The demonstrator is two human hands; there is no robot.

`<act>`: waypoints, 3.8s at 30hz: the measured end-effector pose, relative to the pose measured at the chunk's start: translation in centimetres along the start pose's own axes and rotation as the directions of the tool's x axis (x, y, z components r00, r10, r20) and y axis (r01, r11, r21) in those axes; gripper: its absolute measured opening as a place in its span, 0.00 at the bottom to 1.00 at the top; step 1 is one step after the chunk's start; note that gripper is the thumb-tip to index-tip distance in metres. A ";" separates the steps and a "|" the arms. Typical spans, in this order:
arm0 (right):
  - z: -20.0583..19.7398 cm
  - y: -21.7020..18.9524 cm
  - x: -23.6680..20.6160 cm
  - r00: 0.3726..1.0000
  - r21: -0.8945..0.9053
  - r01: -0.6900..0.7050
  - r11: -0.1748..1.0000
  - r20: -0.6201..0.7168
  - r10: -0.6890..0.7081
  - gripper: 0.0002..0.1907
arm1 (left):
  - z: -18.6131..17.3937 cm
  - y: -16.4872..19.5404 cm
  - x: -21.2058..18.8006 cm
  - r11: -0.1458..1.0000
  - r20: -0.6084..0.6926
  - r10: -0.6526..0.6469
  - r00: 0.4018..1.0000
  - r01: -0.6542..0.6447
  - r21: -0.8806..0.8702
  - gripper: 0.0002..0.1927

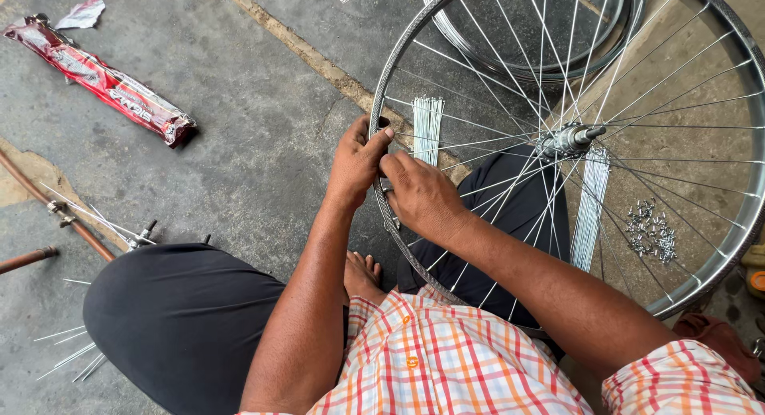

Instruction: The person inserts bicycle spokes into the rim and hub, then uses a spoke wrench to tighten the nipples. The person works on a bicycle wheel resting on their lap while sitting on the floor.

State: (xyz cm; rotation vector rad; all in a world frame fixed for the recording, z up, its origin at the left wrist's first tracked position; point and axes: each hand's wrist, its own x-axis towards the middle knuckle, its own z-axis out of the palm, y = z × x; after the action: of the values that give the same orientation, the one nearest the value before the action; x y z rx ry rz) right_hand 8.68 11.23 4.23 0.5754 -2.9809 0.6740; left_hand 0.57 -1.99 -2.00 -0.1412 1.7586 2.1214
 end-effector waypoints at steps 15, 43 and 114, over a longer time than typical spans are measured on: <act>-0.9 -0.1 0.2 0.999 0.033 0.020 0.999 0.041 -0.021 0.17 | -0.4 -0.5 0.0 0.997 0.011 0.074 0.997 -0.075 0.037 0.23; -0.1 0.2 0.3 0.998 -0.044 0.057 0.997 0.021 -0.056 0.10 | -0.7 0.3 -0.3 0.996 0.028 0.087 0.996 -0.087 0.009 0.21; -2.1 -1.0 -3.2 0.979 -0.063 0.203 0.977 -0.003 -0.203 0.22 | -0.1 0.8 -0.4 0.996 0.062 0.085 0.994 -0.086 0.012 0.21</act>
State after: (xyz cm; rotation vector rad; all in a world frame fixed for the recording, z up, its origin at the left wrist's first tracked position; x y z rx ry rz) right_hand 11.89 12.44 6.18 0.8544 -2.8684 0.5636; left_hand 0.65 -2.29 -1.12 0.0042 1.7733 2.1483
